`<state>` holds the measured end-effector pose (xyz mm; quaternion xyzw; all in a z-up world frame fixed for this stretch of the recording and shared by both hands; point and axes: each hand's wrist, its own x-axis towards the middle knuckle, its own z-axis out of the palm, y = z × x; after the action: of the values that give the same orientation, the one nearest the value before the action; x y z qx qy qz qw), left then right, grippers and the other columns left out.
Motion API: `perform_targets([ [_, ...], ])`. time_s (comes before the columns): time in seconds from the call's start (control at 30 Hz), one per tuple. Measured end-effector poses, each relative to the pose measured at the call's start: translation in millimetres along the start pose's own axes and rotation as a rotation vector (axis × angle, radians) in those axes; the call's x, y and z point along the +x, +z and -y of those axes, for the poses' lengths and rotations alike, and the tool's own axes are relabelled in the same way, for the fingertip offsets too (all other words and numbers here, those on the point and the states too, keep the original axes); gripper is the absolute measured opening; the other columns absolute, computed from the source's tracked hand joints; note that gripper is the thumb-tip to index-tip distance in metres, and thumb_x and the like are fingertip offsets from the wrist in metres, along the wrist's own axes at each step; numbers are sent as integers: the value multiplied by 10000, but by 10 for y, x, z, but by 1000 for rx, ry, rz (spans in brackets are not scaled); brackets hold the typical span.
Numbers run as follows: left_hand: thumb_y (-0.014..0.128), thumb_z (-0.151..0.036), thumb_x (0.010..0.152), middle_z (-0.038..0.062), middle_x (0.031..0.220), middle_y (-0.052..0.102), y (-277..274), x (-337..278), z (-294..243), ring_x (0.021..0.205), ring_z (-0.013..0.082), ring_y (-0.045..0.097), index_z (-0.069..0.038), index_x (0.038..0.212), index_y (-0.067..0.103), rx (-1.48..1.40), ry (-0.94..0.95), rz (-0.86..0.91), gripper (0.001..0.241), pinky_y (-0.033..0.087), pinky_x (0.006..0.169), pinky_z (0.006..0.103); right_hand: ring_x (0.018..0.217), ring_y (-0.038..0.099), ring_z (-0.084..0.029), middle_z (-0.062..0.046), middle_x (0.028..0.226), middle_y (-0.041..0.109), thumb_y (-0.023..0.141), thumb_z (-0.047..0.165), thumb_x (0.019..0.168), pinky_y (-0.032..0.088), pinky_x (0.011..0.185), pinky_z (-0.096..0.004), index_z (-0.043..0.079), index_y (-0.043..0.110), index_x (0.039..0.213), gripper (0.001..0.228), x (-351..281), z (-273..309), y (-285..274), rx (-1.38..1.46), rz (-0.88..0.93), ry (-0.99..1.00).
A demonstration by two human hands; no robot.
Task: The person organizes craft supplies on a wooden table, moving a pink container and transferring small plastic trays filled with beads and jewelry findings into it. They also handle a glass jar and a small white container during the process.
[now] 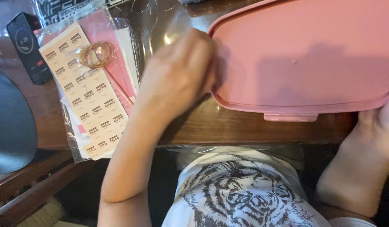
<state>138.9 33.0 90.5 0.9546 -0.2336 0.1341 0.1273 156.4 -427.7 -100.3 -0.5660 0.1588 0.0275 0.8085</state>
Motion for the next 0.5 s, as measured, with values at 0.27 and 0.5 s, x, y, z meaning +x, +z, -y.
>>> perform_targets([
  [0.27, 880, 129, 765, 60, 879, 642, 469, -166, -182, 775, 276, 690, -121, 977, 587, 232, 270, 8, 440, 670, 741, 451, 1733, 658, -158, 9, 1784, 665, 743, 433, 1107, 550, 1617, -380, 153, 554, 1721, 701, -98, 84, 252, 5, 13, -95],
  [0.5, 820, 92, 912, 51, 1010, 767, 453, -164, -68, 941, 309, 743, -105, 1053, 722, -78, 259, -84, 262, 601, 872, 462, 1625, 755, -161, -20, 1683, 767, 861, 370, 1007, 617, 1563, -378, 107, 644, 1653, 730, -32, 87, 210, 109, -72, -75],
])
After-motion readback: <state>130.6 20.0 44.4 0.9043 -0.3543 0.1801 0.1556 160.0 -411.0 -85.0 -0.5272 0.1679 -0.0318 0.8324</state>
